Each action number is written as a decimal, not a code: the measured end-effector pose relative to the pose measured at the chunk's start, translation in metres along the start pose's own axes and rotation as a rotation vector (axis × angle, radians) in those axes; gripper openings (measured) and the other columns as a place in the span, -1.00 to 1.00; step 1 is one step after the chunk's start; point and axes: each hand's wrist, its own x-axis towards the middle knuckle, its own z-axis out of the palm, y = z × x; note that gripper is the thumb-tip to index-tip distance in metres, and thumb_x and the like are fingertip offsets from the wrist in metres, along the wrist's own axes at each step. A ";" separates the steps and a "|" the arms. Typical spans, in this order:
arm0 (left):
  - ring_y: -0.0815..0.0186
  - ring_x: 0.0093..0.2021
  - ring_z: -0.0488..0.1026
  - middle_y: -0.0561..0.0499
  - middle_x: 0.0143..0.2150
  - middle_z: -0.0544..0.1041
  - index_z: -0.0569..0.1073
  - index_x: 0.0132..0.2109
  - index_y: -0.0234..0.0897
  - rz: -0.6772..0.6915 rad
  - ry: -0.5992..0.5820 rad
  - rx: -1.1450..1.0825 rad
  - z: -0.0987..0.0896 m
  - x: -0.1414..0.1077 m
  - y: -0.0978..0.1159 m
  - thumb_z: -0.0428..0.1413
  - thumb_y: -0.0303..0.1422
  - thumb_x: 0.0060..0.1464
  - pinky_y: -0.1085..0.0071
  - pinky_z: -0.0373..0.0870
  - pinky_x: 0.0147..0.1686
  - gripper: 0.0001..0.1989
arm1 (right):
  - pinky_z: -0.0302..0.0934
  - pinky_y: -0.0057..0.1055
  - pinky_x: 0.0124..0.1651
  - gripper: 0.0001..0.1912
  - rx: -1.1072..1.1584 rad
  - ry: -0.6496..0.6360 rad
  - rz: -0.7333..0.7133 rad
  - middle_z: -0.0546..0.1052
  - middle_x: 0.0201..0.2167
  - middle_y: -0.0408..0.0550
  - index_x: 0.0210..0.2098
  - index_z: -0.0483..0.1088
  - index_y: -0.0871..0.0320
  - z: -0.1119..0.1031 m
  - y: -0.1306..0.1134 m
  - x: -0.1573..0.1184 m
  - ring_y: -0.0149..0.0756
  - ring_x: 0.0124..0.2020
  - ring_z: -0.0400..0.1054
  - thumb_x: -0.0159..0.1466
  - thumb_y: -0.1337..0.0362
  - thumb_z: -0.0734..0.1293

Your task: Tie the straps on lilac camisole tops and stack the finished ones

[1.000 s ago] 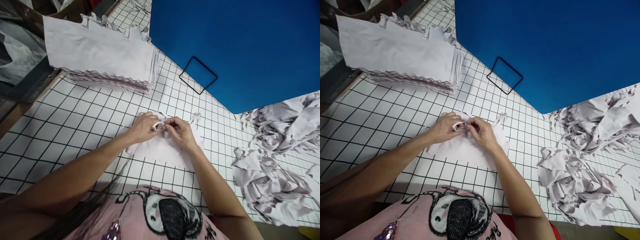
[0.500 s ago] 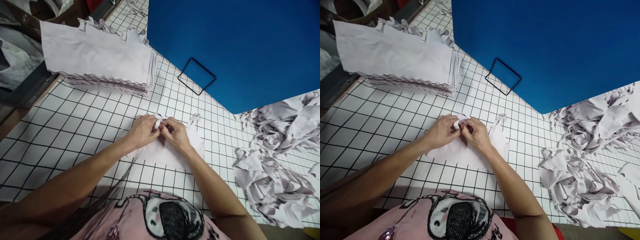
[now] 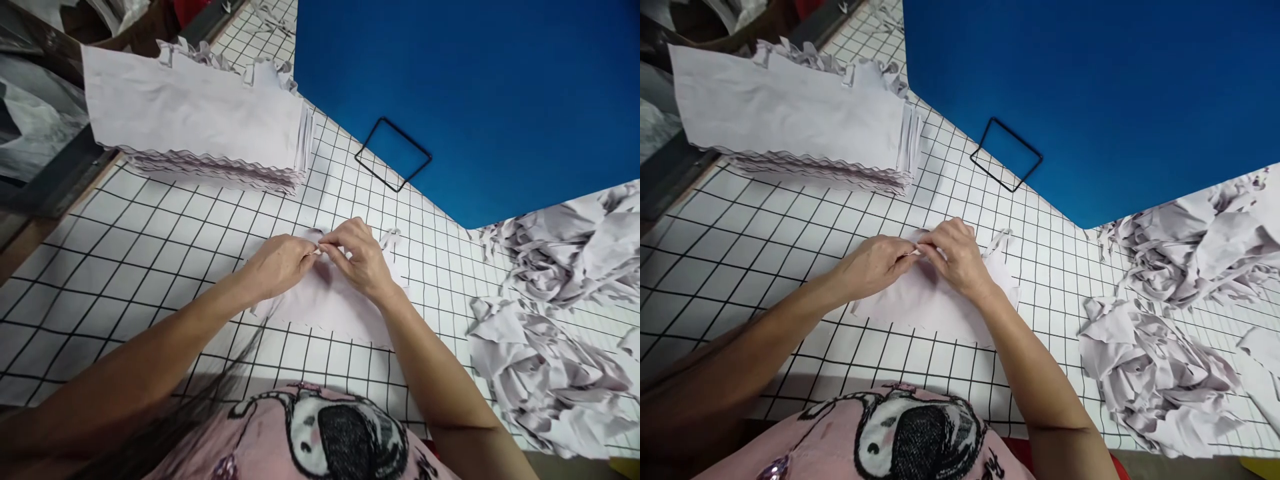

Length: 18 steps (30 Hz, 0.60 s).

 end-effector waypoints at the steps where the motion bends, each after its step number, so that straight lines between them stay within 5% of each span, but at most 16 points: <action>1: 0.38 -0.58 0.16 0.06 -0.60 0.27 0.22 -0.53 -0.25 0.017 -0.009 -0.044 -0.002 -0.001 -0.002 -0.12 -0.32 0.25 0.37 0.04 -0.52 -0.64 | 0.19 -0.20 -0.10 -0.90 0.030 0.007 0.014 0.46 -0.38 -0.09 -0.26 0.43 0.07 -0.001 0.003 -0.001 -0.24 -0.24 0.29 0.37 0.28 0.27; 9: 0.44 -0.60 0.12 0.13 -0.60 0.23 0.40 -0.42 -0.26 -0.045 -0.111 -0.370 -0.006 -0.002 -0.004 -0.01 -0.29 0.20 0.43 0.02 -0.58 -0.74 | 0.23 -0.36 -0.27 -0.90 0.189 -0.048 0.082 0.43 -0.37 -0.10 -0.25 0.42 0.10 0.003 0.010 -0.010 -0.34 -0.32 0.30 0.37 0.31 0.26; 18: 0.33 -0.38 0.51 0.01 -0.42 0.58 0.58 -0.33 -0.28 -0.171 -0.106 -0.551 -0.003 -0.001 -0.010 0.07 -0.24 0.17 0.46 0.33 -0.45 -0.74 | 0.22 -0.35 -0.29 -0.87 0.185 -0.046 0.094 0.41 -0.39 -0.09 -0.20 0.47 0.09 0.007 0.013 -0.013 -0.33 -0.33 0.28 0.37 0.26 0.27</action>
